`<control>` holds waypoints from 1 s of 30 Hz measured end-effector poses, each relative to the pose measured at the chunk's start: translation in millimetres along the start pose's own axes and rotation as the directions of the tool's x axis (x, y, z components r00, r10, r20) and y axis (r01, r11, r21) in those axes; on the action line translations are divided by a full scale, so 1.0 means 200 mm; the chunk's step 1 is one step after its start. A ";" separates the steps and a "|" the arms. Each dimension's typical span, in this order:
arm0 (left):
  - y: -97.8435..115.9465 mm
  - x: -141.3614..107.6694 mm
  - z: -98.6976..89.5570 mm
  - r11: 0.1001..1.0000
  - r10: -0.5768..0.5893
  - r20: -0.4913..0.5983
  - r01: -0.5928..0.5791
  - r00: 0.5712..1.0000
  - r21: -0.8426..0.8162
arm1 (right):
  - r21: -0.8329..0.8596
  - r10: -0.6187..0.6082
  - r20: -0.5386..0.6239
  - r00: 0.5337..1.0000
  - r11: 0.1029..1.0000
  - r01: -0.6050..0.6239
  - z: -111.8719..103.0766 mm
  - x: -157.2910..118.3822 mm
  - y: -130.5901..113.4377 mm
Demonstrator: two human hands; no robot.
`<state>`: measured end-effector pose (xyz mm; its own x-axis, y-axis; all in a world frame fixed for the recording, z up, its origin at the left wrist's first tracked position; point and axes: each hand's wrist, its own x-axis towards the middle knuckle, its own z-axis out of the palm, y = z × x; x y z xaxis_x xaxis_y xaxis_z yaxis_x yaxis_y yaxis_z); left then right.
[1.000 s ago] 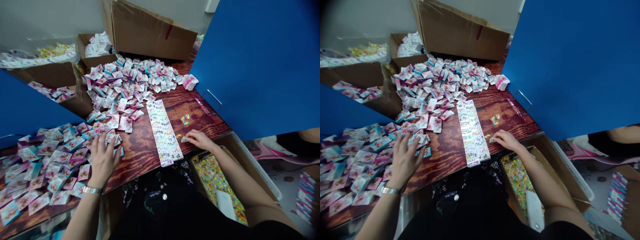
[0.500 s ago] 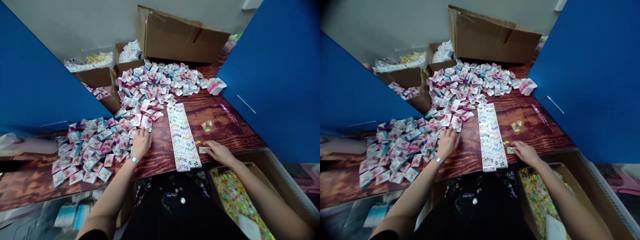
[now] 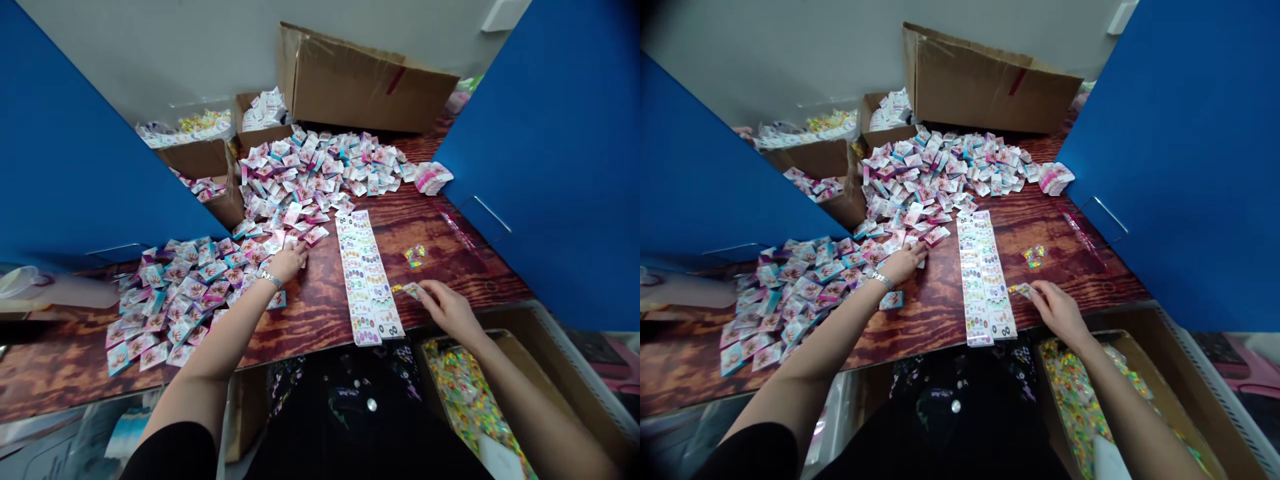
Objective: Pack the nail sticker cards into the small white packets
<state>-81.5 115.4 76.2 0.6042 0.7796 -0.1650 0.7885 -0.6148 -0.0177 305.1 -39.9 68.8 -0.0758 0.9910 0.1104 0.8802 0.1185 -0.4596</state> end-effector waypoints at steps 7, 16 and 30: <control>0.09 -0.02 -0.10 0.997 -0.044 -0.065 0.039 0.997 -0.068 | 0.271 -0.075 -0.017 0.997 0.960 0.076 0.02 0.12 -0.30; 0.32 -0.12 -0.01 0.879 -0.182 0.106 0.210 0.978 -0.429 | 0.338 -0.237 -0.073 0.969 0.908 0.247 0.11 0.21 -0.57; 0.61 -0.30 0.12 0.936 -0.290 -0.059 0.270 0.955 -0.226 | 0.236 -0.328 -0.153 0.932 0.904 0.357 0.20 0.22 -0.58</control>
<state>-23.9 -10.2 59.7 0.3557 0.9299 -0.0939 0.9271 -0.3383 0.1616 179.9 -7.0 91.4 -0.2879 0.8751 0.3890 0.6575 0.4760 -0.5841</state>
